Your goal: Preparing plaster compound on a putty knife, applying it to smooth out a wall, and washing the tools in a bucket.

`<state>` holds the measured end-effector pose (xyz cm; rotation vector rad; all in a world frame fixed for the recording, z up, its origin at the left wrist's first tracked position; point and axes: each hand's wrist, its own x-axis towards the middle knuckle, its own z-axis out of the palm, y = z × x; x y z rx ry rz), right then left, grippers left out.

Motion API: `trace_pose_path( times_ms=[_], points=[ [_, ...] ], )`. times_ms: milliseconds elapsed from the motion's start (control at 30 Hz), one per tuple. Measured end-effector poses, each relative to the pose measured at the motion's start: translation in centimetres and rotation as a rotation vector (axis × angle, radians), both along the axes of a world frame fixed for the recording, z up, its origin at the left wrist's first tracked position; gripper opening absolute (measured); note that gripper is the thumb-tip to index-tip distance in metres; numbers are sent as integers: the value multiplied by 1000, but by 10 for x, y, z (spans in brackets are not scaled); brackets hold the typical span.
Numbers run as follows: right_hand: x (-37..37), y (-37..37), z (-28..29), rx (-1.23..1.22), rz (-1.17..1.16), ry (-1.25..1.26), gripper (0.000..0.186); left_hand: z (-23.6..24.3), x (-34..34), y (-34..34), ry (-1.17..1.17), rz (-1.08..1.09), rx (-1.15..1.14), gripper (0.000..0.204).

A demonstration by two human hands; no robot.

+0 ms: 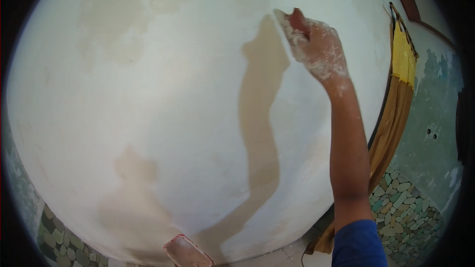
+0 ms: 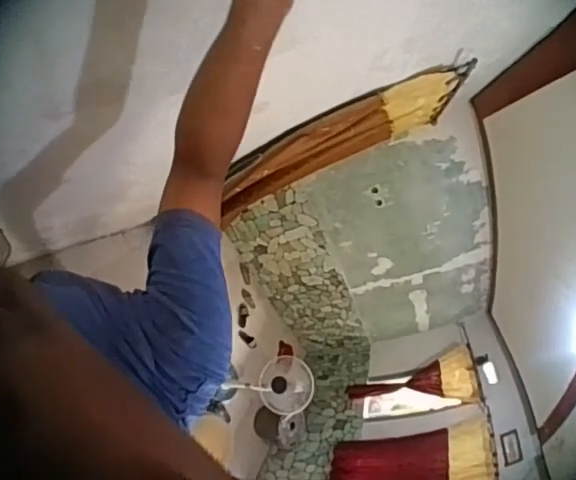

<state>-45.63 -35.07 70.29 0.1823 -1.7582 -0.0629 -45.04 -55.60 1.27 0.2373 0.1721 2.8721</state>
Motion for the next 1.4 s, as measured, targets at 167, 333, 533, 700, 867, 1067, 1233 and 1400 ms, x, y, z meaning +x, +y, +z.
trace_pose_path(
  times_ms=[167,333,533,700,867,1067,1233,1400],
  points=[
    [-19,-20,-20,-10,147,-156,37,-16,0,1,-28,-6,15,52],
    [-24,-63,-44,47,179,-318,38,-33,0,2,-51,-17,31,52],
    [-7,-18,-20,-129,221,-132,41,-45,0,-6,-60,-25,30,51],
    [-17,-37,-25,95,40,-24,28,-48,11,-13,-65,-26,37,51],
    [10,-90,-19,172,247,-118,27,-33,12,-15,-41,-25,39,51],
    [41,-78,-16,-104,550,-478,27,-6,16,-7,-6,-24,39,51],
    [46,-27,-30,-519,1037,-727,15,14,8,9,32,-41,36,51],
    [75,29,14,-628,1152,-469,14,29,-11,26,66,-65,31,50]
  ],
)
